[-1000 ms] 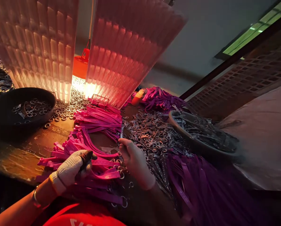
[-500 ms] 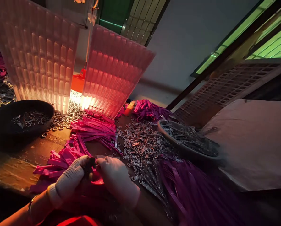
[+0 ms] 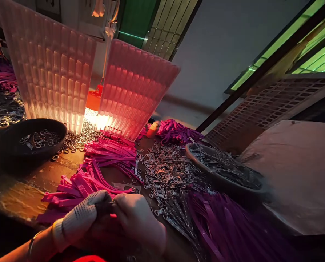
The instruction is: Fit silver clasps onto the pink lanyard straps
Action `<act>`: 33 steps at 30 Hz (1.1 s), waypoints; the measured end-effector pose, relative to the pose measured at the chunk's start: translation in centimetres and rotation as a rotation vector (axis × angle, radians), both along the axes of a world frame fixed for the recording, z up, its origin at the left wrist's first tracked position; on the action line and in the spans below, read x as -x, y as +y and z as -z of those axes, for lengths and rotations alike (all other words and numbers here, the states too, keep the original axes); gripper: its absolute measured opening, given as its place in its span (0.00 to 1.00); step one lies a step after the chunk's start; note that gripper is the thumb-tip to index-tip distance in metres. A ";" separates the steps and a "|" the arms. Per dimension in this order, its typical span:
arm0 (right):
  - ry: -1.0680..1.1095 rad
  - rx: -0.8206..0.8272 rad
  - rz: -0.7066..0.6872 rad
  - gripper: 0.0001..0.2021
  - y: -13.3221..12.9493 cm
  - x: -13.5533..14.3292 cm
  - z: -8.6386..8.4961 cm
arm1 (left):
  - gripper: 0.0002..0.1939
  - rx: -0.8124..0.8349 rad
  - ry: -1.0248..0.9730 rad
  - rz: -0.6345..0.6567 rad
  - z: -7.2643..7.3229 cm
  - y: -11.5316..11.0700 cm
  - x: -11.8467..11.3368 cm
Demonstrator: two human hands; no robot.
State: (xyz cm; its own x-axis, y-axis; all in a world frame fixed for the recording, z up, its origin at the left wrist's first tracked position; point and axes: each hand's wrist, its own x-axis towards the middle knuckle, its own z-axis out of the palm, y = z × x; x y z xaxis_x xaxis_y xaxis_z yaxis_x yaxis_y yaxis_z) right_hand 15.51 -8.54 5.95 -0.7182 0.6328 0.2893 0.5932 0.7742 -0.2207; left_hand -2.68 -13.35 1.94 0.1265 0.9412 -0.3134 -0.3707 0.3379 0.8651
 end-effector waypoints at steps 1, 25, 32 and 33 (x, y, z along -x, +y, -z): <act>0.020 -0.036 0.019 0.13 0.1 0.3 0.2 | 0.14 0.054 -0.066 -0.007 -0.1 0.2 -0.2; -0.262 -0.014 0.233 0.12 19.5 3.4 7.8 | 0.15 -0.273 1.570 0.378 1.2 13.5 -0.1; -0.322 -0.032 0.234 0.09 19.5 3.5 8.3 | 0.17 -0.230 1.518 0.373 2.0 12.4 0.5; -0.334 -0.044 0.232 0.09 19.5 3.5 8.3 | 0.17 -0.235 1.485 0.339 2.2 12.4 0.9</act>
